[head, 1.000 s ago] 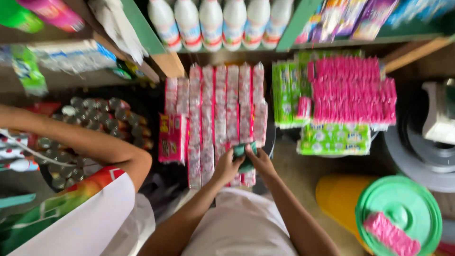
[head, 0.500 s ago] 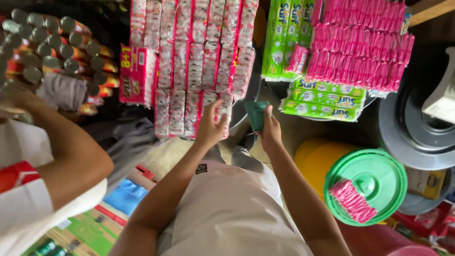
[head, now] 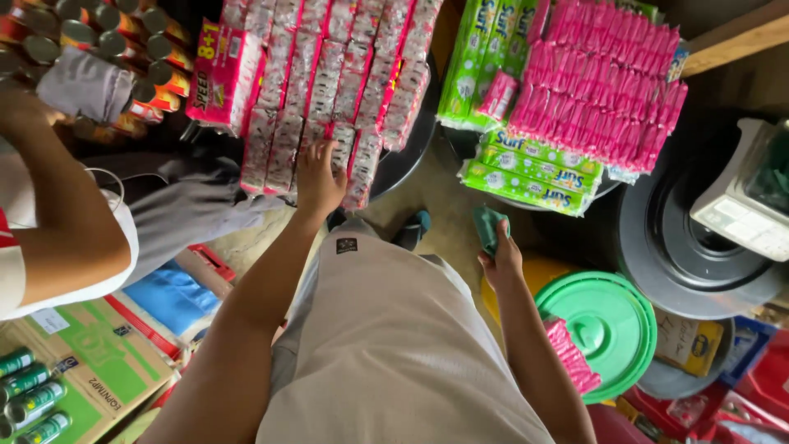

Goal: Cleaning individual detergent packets with a cloth and organizing them on store shelves.

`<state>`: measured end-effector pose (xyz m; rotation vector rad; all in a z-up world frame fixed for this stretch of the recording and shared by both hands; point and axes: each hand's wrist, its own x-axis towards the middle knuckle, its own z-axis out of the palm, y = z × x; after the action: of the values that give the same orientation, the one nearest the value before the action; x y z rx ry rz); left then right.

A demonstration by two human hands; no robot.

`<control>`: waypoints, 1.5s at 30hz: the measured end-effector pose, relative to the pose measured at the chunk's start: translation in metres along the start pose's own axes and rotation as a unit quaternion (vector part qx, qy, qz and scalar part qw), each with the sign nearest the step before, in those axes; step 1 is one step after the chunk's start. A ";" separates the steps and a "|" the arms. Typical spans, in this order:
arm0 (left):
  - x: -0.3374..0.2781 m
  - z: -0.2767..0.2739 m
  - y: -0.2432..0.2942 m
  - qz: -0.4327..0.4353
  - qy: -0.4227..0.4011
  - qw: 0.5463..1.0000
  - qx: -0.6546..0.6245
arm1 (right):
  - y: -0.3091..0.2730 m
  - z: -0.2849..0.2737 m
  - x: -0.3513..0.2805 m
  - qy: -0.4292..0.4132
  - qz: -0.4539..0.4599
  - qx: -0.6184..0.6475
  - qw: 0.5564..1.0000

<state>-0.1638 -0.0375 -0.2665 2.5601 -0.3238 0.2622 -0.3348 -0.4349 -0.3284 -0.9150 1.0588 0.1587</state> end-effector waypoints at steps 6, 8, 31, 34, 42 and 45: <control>0.021 -0.002 -0.037 0.028 -0.018 0.997 -0.066 | 0.007 0.019 0.000 -0.045 0.005 0.010 0.999; 0.035 -0.021 -0.048 0.014 -0.006 0.999 -0.046 | -0.010 0.035 -0.017 -0.043 -0.017 -0.004 0.999; 0.151 -0.088 -0.176 -0.188 0.055 0.981 0.000 | 0.045 0.123 -0.040 -0.029 -0.047 0.150 0.987; 0.152 -0.104 -0.142 -0.138 0.061 0.988 -0.024 | 0.037 0.122 -0.041 -0.042 -0.050 0.142 0.988; 0.137 -0.085 -0.034 -0.020 -0.050 0.990 -0.129 | 0.020 0.133 -0.018 -0.025 -0.049 0.117 0.992; 0.126 -0.085 0.005 0.028 -0.081 0.989 -0.121 | 0.014 0.143 -0.025 -0.042 -0.039 0.099 0.993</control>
<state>-0.0554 -0.0182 -0.1620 2.3380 -0.4605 0.0326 -0.2573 -0.3166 -0.2914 -0.7633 0.9411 0.0265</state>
